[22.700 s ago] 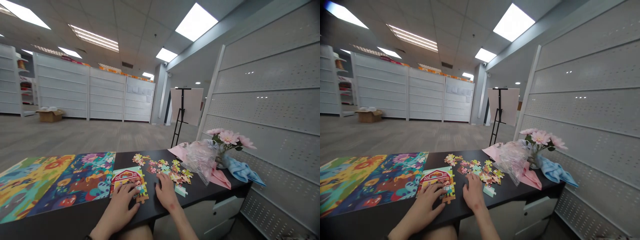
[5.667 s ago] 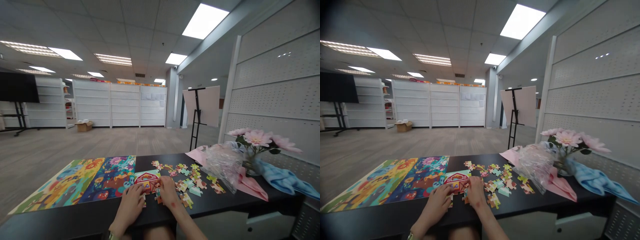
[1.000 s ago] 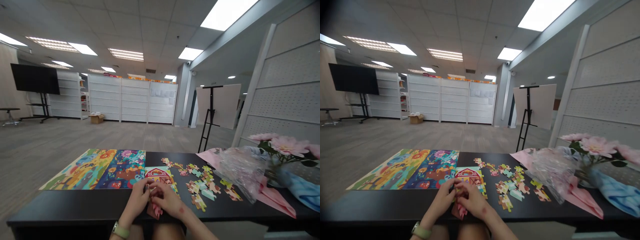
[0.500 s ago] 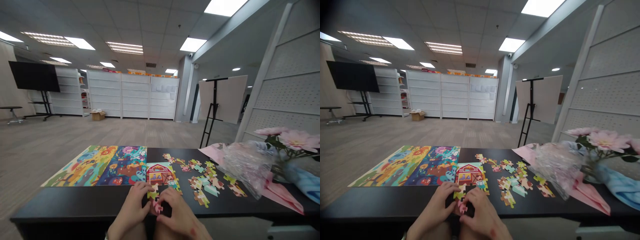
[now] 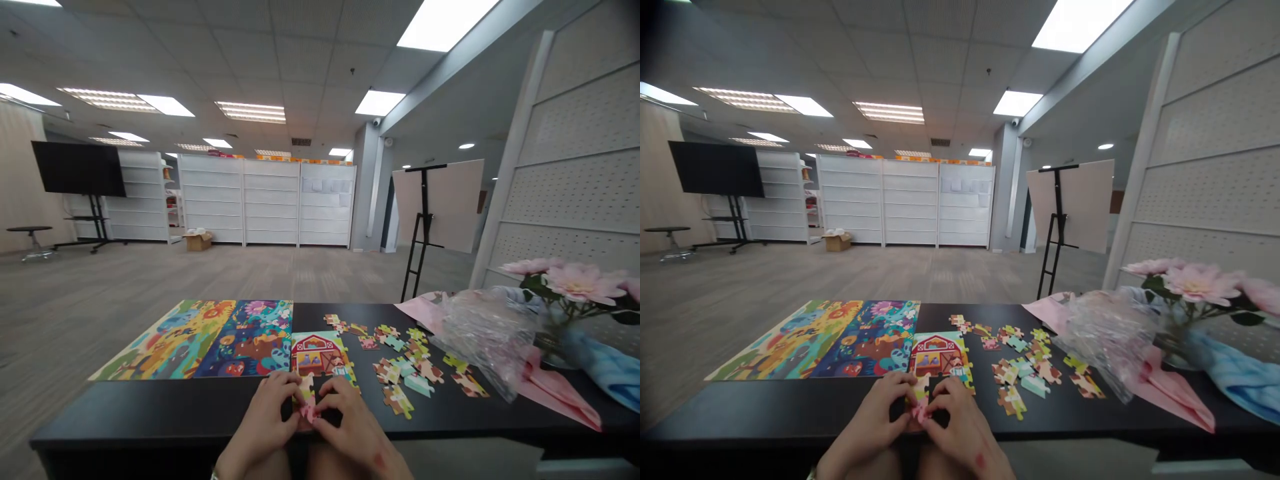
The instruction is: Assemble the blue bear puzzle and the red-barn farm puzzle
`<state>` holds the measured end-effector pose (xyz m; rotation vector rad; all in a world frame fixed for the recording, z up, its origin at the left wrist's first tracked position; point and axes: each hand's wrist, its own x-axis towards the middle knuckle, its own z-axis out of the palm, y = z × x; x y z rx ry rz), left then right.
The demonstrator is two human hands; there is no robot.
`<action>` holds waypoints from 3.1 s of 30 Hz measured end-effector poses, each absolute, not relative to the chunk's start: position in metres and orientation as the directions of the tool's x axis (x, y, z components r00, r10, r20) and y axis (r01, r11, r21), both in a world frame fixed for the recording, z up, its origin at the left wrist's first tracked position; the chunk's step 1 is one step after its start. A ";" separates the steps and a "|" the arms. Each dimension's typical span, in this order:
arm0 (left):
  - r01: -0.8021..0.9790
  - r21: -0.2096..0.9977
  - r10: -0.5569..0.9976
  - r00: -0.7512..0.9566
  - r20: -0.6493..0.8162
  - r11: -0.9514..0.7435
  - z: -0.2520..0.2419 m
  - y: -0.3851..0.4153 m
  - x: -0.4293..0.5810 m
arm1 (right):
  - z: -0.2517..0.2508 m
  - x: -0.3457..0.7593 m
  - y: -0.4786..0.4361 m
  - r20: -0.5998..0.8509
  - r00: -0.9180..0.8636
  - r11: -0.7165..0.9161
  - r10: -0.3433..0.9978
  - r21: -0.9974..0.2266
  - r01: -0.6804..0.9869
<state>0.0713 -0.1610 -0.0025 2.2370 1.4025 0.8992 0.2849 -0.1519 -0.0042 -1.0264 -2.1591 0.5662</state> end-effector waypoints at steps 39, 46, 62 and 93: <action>0.676 0.571 0.884 0.325 0.336 -0.465 -0.003 -0.161 0.070 | 0.015 0.407 0.009 0.151 -0.273 0.312 0.950 -0.471 0.825; 0.670 0.574 0.881 0.321 0.348 -0.471 0.000 -0.163 0.071 | 0.036 0.368 -0.037 0.266 -0.318 0.415 0.910 -0.580 0.701; 0.684 0.425 0.805 0.510 0.304 -0.593 0.004 -0.165 0.070 | -0.010 0.290 -0.138 0.442 -0.435 0.617 0.785 -0.492 0.614; 0.756 0.279 0.798 0.500 0.337 -0.592 -0.023 -0.150 0.065 | -0.016 0.380 -0.162 0.396 -0.171 0.322 0.902 -0.354 0.878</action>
